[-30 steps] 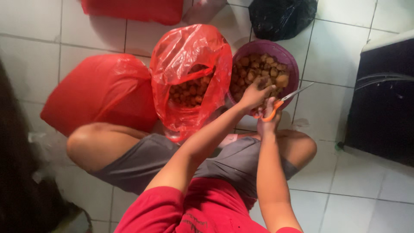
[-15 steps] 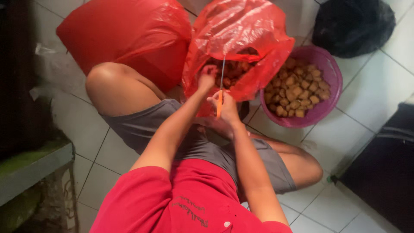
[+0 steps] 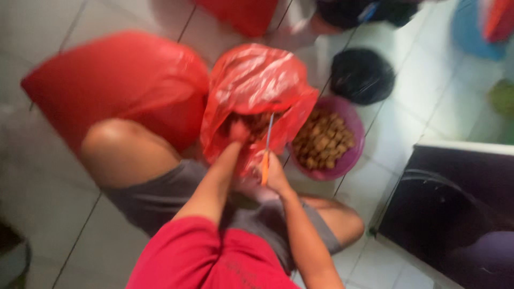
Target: The person sits on the floor and uses orange-handled scissors to cut small brown food items from a red plastic bag into a pink basket. The person repeatedly picks up items, cuts them, and places the pieces into the basket.
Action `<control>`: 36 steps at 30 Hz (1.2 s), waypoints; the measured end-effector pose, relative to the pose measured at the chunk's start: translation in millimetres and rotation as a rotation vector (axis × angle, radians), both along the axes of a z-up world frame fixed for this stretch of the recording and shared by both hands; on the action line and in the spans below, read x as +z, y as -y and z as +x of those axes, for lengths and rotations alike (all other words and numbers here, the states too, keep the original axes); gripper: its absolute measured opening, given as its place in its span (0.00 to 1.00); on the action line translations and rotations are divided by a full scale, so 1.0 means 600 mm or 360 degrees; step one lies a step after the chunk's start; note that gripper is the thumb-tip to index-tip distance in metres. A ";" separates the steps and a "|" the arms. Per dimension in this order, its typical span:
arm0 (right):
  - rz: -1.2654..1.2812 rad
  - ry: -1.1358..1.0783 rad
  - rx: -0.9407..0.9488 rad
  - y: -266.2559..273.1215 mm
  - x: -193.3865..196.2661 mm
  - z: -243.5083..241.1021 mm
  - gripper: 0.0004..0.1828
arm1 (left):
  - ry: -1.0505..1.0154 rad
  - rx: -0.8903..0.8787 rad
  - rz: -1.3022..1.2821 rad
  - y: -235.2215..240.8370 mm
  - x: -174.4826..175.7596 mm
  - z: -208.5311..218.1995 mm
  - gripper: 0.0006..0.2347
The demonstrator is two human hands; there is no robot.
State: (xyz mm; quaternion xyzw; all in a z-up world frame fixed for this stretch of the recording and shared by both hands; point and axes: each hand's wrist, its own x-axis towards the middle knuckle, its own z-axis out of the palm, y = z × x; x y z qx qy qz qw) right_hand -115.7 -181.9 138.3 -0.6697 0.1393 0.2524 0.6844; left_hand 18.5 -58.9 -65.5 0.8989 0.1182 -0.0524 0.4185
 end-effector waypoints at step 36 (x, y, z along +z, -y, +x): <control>0.1171 0.0276 0.0341 0.030 0.174 -0.032 0.53 | -0.0574 -0.0264 -0.2634 -0.039 0.453 -0.022 0.18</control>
